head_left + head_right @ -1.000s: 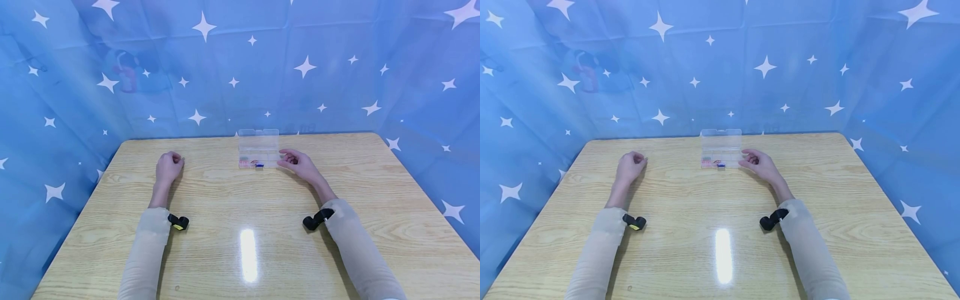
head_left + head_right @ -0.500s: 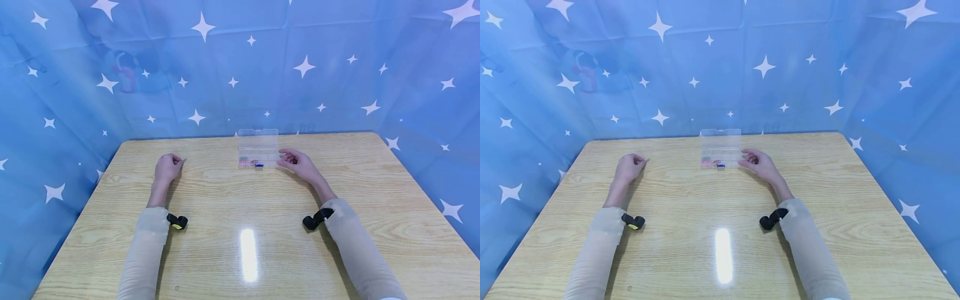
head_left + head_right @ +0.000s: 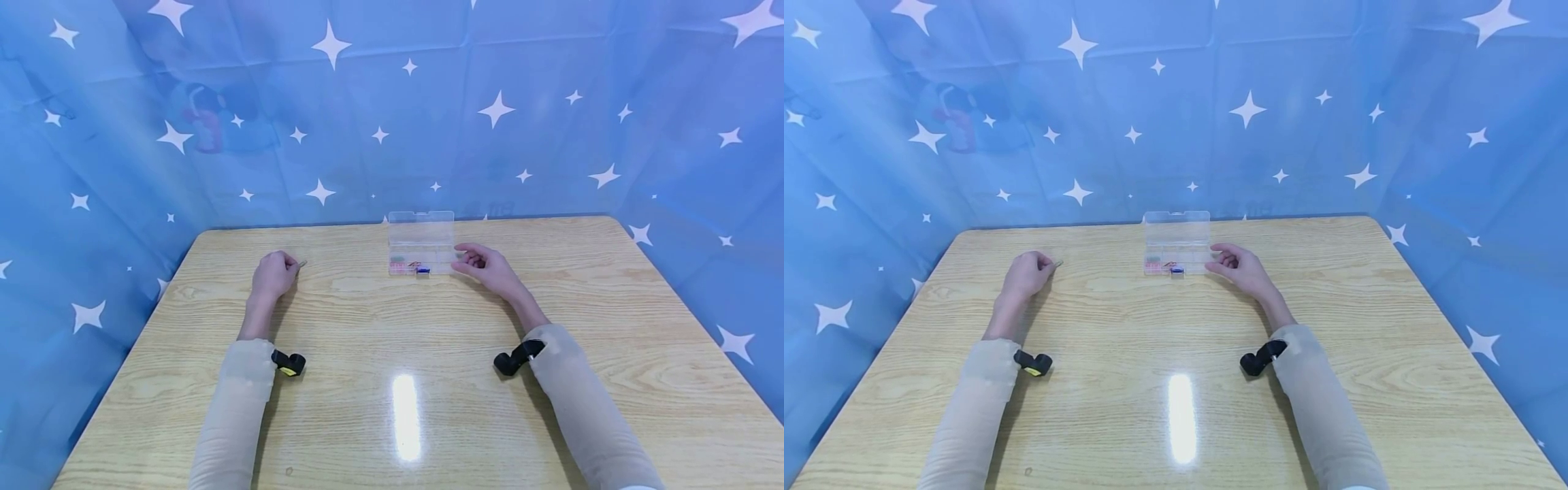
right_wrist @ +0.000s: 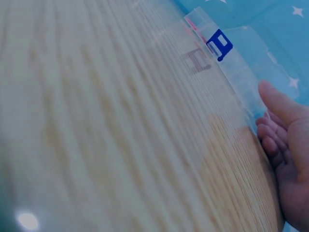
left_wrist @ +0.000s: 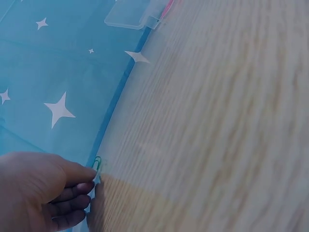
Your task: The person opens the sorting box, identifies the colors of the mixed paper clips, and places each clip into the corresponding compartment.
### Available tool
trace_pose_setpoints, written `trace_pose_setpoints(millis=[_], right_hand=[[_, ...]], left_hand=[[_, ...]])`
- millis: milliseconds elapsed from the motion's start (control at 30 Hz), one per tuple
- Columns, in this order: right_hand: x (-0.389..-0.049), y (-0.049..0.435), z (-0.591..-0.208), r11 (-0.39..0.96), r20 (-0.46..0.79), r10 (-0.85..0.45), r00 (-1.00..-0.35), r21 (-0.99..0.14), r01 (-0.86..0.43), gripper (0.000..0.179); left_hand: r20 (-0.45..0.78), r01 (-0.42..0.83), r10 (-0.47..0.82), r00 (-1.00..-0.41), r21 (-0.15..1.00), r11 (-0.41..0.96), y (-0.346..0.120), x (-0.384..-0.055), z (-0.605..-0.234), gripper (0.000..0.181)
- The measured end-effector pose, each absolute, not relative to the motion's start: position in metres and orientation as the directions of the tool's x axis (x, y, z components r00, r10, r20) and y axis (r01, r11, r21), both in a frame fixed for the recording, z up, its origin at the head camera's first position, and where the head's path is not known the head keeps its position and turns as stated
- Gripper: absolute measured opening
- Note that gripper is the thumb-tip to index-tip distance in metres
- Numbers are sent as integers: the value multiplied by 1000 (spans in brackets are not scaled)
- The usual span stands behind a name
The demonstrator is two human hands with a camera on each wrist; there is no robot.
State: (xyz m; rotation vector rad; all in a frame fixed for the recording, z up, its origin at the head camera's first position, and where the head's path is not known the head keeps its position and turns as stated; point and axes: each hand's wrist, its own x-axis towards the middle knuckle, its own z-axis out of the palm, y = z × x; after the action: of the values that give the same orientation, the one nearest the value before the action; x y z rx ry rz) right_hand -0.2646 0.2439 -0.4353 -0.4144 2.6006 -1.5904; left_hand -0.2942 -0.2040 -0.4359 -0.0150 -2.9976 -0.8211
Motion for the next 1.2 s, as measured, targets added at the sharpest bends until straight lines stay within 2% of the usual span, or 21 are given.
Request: trace_pose_setpoints(millis=[500, 900, 1200], right_hand=[[-263, 242, -433, 427, 82, -265, -961, -883, -193, 51], [-263, 243, -435, 427, 87, -266, -960, -882, -199, 49], [-263, 243, -434, 427, 82, -266, -960, -883, -194, 50]], left_hand=[[225, 194, 64, -972, 626, 755, -188, -293, -433, 20], [247, 278, 142, -959, 705, 652, -158, -296, -426, 14], [263, 326, 195, -945, 710, 624, -136, -299, -426, 12]])
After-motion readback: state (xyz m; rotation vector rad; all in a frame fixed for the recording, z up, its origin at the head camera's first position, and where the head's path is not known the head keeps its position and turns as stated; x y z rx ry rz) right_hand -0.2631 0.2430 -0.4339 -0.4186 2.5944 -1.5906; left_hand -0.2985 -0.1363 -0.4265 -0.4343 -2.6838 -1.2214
